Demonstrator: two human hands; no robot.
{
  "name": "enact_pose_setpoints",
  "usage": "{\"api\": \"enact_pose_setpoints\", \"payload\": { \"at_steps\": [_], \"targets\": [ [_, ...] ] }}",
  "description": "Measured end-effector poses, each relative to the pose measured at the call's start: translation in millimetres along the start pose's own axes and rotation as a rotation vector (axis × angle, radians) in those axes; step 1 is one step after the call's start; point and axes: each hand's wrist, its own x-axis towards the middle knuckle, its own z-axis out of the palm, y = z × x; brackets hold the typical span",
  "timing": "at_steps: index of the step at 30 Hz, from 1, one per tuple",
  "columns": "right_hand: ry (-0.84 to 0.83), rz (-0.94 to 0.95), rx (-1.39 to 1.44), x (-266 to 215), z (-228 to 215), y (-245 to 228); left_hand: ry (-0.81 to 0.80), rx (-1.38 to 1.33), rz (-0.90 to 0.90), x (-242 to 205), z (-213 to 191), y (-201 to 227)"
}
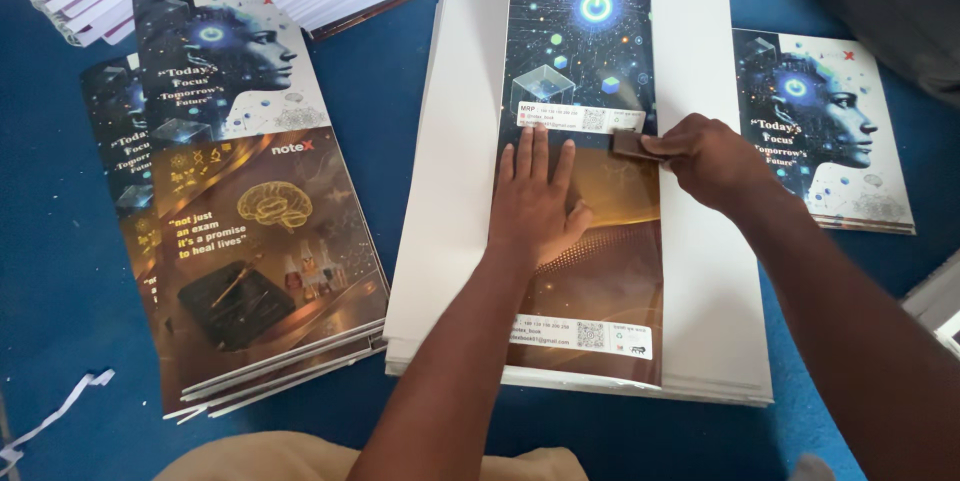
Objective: The person places a printed cover sheet onto a stack of white paper, folds it over the spine, and uses a small rectangular tool to press and smooth the fold. The person repeats this process for multiple booklets, stacking the finished items to the side.
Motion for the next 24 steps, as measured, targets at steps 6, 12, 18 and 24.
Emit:
{"api": "enact_pose_setpoints", "payload": {
  "at_steps": [6,12,18,24],
  "targets": [
    [0.006,0.085,-0.120,13.5,-2.7,-3.0,-0.029,-0.005,-0.012,1.0,-5.5,2.1],
    [-0.062,0.175,-0.273,28.2,-3.1,-4.2,0.007,-0.033,-0.006,-1.9,-4.8,1.4],
    [-0.031,0.162,-0.273,44.5,0.4,7.2,-0.013,-0.029,-0.016,-0.4,-4.5,1.7],
    [-0.089,0.174,-0.361,59.8,-4.8,3.6,-0.057,-0.045,-0.031,2.0,-7.7,2.3]
  ]
}}
